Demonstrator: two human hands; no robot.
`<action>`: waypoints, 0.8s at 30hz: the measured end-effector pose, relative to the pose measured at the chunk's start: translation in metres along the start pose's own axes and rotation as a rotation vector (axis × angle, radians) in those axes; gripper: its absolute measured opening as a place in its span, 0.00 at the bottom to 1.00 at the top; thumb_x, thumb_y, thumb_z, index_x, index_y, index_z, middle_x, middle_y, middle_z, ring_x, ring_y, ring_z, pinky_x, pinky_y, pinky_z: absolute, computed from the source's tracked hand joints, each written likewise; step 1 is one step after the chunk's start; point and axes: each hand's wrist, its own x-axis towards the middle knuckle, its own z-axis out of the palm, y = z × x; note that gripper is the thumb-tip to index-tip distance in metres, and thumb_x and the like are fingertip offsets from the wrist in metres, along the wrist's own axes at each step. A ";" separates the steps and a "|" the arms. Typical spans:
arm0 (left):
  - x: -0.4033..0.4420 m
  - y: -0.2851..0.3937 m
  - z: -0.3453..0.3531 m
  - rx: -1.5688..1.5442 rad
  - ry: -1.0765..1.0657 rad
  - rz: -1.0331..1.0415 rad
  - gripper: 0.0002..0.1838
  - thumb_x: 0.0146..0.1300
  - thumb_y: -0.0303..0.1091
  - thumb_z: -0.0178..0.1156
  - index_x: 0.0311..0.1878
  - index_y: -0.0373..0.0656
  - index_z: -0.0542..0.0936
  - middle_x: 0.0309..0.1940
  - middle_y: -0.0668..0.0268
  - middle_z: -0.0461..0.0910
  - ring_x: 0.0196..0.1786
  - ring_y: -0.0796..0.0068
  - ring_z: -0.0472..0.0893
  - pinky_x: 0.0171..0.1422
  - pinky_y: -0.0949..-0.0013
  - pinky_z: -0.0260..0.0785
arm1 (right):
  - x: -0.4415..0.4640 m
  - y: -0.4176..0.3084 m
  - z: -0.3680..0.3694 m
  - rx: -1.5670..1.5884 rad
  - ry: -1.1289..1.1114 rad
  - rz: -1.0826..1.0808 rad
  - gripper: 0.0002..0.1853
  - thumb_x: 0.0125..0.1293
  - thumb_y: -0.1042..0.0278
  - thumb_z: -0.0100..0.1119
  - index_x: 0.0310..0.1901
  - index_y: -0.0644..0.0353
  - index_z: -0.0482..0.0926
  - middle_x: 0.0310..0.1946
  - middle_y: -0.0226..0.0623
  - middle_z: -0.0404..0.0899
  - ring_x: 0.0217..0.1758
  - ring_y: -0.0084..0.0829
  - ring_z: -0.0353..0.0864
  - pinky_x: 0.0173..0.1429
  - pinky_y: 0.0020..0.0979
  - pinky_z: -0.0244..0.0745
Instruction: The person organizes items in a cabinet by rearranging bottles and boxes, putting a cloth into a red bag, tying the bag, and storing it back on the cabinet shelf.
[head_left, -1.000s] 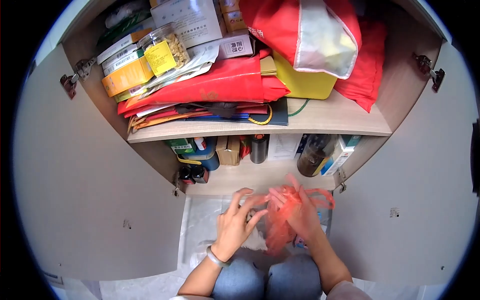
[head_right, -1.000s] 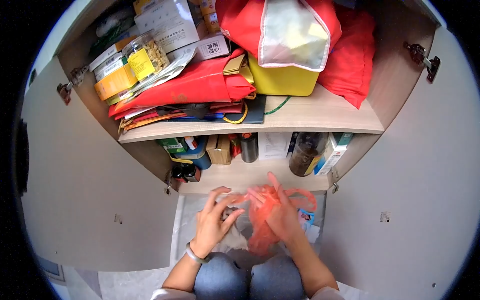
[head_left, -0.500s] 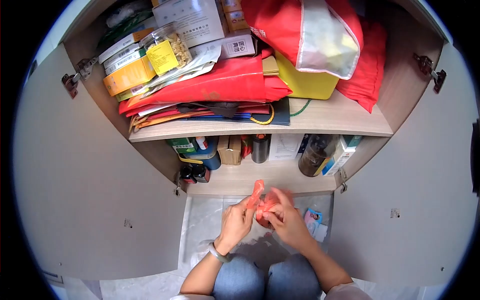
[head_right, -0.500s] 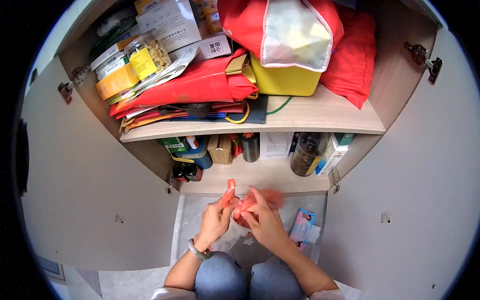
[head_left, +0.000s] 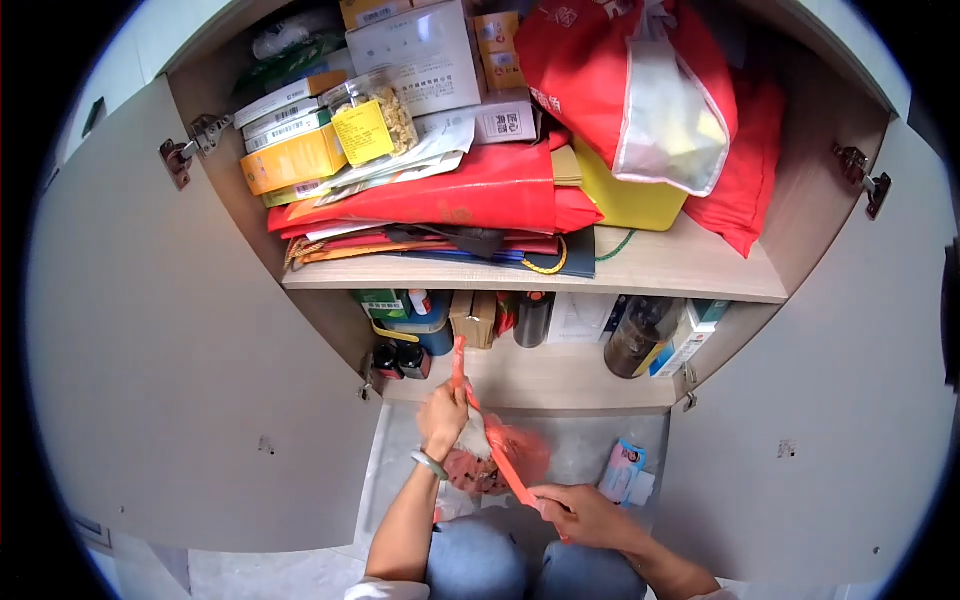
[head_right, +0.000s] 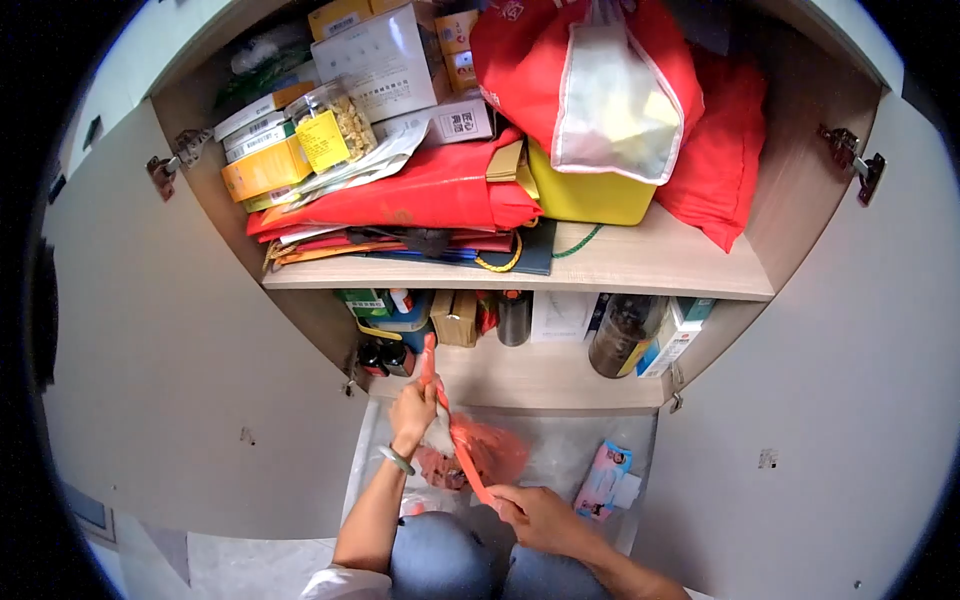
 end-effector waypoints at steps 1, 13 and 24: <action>-0.002 0.000 -0.001 -0.035 -0.010 0.050 0.16 0.69 0.46 0.52 0.47 0.49 0.83 0.35 0.48 0.83 0.42 0.44 0.82 0.45 0.48 0.73 | 0.001 0.001 -0.004 0.080 -0.089 0.100 0.13 0.74 0.65 0.46 0.48 0.63 0.77 0.28 0.34 0.78 0.23 0.26 0.74 0.32 0.30 0.69; -0.085 0.068 -0.105 -0.305 -0.246 0.690 0.08 0.63 0.35 0.61 0.42 0.47 0.85 0.34 0.62 0.82 0.32 0.55 0.81 0.34 0.61 0.71 | 0.047 0.014 -0.018 0.786 0.290 -0.126 0.15 0.69 0.67 0.55 0.53 0.66 0.73 0.49 0.39 0.73 0.39 0.27 0.75 0.45 0.28 0.70; -0.091 0.073 -0.069 -0.230 -0.622 0.935 0.34 0.51 0.39 0.71 0.64 0.48 0.74 0.61 0.63 0.75 0.57 0.54 0.78 0.59 0.58 0.73 | 0.026 0.049 -0.007 -0.166 0.151 -0.044 0.13 0.73 0.66 0.44 0.46 0.66 0.75 0.41 0.53 0.79 0.46 0.44 0.80 0.44 0.41 0.74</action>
